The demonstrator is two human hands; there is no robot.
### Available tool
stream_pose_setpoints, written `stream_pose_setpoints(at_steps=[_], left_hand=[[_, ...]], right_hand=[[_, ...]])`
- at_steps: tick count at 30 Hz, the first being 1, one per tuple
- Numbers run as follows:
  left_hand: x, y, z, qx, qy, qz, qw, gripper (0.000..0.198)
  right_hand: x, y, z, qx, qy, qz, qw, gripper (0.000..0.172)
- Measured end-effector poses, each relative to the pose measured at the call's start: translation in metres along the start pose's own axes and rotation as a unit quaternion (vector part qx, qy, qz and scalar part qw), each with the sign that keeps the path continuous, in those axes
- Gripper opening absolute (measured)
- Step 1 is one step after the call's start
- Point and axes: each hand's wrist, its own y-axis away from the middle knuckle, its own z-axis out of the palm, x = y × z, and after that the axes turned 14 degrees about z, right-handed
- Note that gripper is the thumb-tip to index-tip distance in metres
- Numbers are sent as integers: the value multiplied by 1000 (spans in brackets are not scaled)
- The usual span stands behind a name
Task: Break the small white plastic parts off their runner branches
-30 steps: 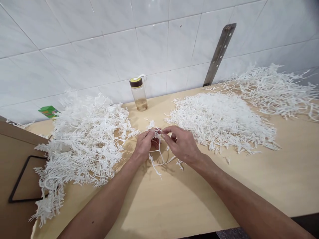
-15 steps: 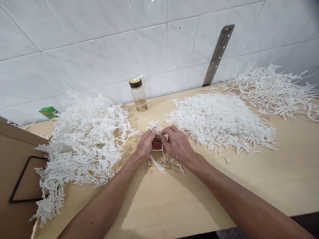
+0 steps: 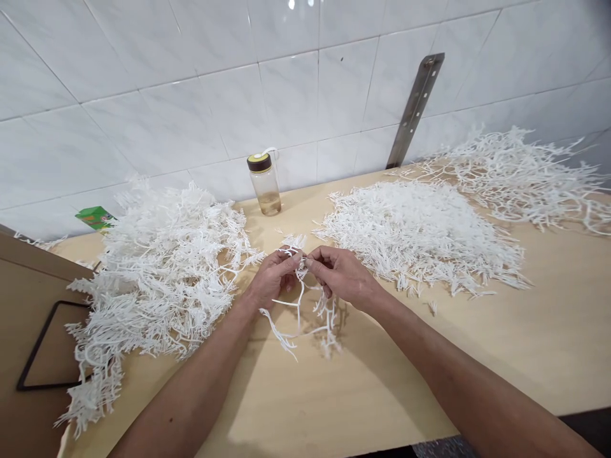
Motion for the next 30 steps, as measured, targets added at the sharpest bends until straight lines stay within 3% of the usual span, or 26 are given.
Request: stream_pose_setpoints(at_steps=[3,5,9,11,13,17,21,30], left_hand=[[5,3,3,21,26,-7,999,31],[8,5,5,24,34,-5,999,32],[10,5,6,24,34,-9,999,35],[8,3,8,26,45,-9,999,36],[5,2,9,25,56,-6,998,38],[-2,-1,7,7,90,-13,996,36],[-3,0,5,-11,108,-26,994,34],[2,4,-1,-65,33,-38,997,37]], right_hand=[[0,1,0,-29,-24,8,999,26],[0,0,1,-10,-25,7,1000,26],[0,0,5,136,37,-40,989,21],[0,1,8,216,82,-98,968,17],[1,2,10,257,119,-153,947,16],[1,4,11,230,141,-199,942,15],[1,5,5,205,118,-173,956,13],[-2,6,-5,211,126,-205,947,12]])
